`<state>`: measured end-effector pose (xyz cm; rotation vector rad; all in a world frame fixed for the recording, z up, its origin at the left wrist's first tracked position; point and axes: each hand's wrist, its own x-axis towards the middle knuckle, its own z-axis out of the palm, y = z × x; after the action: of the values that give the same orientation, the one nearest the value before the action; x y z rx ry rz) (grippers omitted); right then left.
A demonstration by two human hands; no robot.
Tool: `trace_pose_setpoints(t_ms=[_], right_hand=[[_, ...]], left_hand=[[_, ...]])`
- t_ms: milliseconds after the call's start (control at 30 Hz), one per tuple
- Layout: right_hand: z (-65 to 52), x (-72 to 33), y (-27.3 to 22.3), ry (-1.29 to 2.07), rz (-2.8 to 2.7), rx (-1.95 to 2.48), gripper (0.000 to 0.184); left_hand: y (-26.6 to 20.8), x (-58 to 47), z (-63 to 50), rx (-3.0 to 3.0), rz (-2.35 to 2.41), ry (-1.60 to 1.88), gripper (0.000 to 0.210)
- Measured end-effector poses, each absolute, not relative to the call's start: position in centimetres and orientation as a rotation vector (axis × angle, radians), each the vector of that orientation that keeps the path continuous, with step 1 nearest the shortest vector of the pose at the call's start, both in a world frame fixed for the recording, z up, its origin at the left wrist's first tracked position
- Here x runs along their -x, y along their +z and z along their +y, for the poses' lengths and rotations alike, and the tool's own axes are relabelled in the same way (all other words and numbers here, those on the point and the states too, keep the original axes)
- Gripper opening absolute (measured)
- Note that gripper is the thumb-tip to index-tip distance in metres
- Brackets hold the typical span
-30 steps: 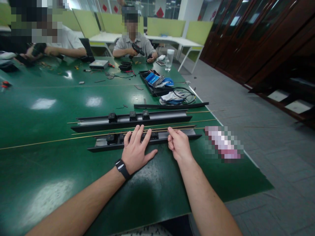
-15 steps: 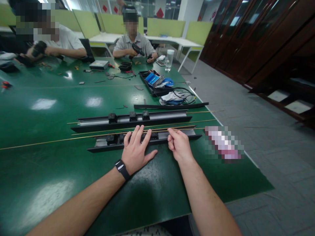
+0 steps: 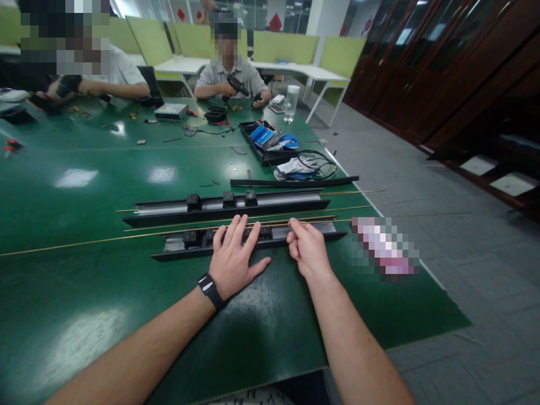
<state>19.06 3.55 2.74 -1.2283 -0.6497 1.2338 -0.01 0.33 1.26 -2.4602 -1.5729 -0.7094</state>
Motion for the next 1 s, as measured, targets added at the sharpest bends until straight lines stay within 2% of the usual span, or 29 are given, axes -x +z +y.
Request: trace_pose_setpoints(t_ms=[167, 500, 833, 1000], right_hand=[[3.55, -19.22, 2.66, 1.251, -0.636, 1.219, 0.032], [3.65, -18.95, 2.48, 1.222, -0.629, 1.250, 0.038], [3.63, -19.38, 2.45, 1.258, -0.655, 1.207, 0.032], [3.58, -19.28, 2.64, 1.264, -0.638, 1.203, 0.034]], left_hand=[[1.19, 0.02, 0.32, 2.462, -1.576, -0.715, 0.078], [1.22, -0.01, 0.36, 2.458, -1.578, -0.703, 0.078], [1.24, 0.01, 0.30, 2.468, -1.574, -0.710, 0.078], [1.22, 0.02, 0.34, 2.465, -1.574, -0.716, 0.079]])
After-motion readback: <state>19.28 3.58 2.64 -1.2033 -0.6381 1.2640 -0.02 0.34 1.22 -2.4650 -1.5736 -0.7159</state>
